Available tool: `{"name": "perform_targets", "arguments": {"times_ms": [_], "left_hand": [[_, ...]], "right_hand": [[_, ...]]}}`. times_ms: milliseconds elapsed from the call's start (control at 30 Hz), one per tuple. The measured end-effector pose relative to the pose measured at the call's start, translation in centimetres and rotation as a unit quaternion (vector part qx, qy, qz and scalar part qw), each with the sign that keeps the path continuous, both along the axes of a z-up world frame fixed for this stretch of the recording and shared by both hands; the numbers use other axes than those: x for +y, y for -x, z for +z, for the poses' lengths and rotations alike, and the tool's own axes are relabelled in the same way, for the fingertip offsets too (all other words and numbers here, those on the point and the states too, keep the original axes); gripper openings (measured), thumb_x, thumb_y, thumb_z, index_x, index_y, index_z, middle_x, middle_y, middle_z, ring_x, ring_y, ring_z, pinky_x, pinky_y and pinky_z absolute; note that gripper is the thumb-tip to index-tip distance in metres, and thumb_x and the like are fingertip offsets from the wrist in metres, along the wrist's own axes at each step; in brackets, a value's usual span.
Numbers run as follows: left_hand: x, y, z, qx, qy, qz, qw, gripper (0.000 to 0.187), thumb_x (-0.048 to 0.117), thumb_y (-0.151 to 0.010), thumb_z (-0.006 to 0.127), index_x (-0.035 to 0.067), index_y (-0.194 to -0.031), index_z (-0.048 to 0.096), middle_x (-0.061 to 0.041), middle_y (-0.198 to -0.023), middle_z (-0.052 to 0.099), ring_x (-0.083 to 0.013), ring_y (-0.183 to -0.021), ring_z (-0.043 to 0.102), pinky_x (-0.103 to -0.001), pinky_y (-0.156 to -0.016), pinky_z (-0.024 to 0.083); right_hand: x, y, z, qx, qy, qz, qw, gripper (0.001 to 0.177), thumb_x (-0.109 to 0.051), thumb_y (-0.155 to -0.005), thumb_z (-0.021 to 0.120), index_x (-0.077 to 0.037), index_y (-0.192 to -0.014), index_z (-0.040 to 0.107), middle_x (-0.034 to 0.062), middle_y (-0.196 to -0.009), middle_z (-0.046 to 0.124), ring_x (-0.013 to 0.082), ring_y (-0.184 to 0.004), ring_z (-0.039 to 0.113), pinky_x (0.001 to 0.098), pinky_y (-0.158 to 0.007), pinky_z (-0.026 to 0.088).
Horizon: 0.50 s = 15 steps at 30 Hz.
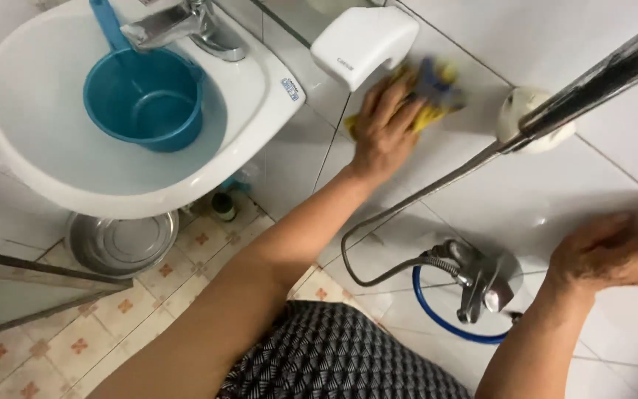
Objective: The person wipes the shower head, hose, and wall tiles using a yellow and blue cloth. They scrub the fixtures and surrounding tiles, then wipe the sink area and nearby wall sections.
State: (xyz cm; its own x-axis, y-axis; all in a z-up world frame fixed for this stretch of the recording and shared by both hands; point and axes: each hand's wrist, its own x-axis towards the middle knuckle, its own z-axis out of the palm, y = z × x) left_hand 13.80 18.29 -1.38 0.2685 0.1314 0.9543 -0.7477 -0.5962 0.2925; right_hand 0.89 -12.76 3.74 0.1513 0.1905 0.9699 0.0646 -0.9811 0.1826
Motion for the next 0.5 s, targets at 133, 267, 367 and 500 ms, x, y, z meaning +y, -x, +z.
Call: {"name": "perform_targets", "arguments": {"times_ms": [133,267,367,500], "left_hand": [[2.1,-1.7,-3.8,0.044,0.071,0.018,0.996,0.037,0.001,-0.086,0.076,0.006,-0.123,0.069,-0.011,-0.146,0.052,-0.0331,-0.135,0.052,-0.043,-0.106,0.054],[4.0,-2.6,-2.0,0.119,0.181,0.028,0.976,0.032,0.006,-0.097,0.072,0.008,-0.128,0.066,-0.011,-0.141,0.052,-0.0323,-0.131,0.054,-0.041,-0.096,0.059],[4.6,-4.3,-2.1,0.090,0.122,0.117,0.982,0.027,0.007,-0.097,0.075,0.006,-0.123,0.067,-0.008,-0.132,0.053,-0.0316,-0.125,0.054,-0.046,-0.104,0.056],[5.4,-3.1,-4.0,0.091,0.095,0.118,0.984,0.026,0.005,-0.095,0.074,0.004,-0.120,0.067,-0.010,-0.128,0.055,-0.0332,-0.121,0.056,-0.046,-0.102,0.056]], "right_hand": [[-0.8,-0.6,-0.1,0.013,0.014,-0.027,0.999,0.039,-0.009,-0.112,0.055,0.003,-0.149,0.056,0.0235,-0.146,0.055,0.0404,-0.129,0.052,0.0533,-0.103,0.037],[-1.4,-1.1,-0.7,-0.002,0.017,-0.056,0.998,0.039,-0.011,-0.113,0.057,0.002,-0.149,0.056,0.0242,-0.147,0.053,0.0396,-0.132,0.047,0.0543,-0.106,0.033],[-3.1,-1.5,-2.5,0.010,0.002,-0.065,0.998,0.049,-0.014,-0.111,0.054,-0.003,-0.158,0.057,0.0220,-0.152,0.051,0.0373,-0.140,0.048,0.0522,-0.113,0.034],[-1.3,-1.8,-0.7,-0.015,0.055,-0.064,0.996,0.038,-0.002,-0.111,0.052,0.006,-0.148,0.045,0.0200,-0.146,0.060,0.0406,-0.132,0.056,0.0531,-0.106,0.037]]}}
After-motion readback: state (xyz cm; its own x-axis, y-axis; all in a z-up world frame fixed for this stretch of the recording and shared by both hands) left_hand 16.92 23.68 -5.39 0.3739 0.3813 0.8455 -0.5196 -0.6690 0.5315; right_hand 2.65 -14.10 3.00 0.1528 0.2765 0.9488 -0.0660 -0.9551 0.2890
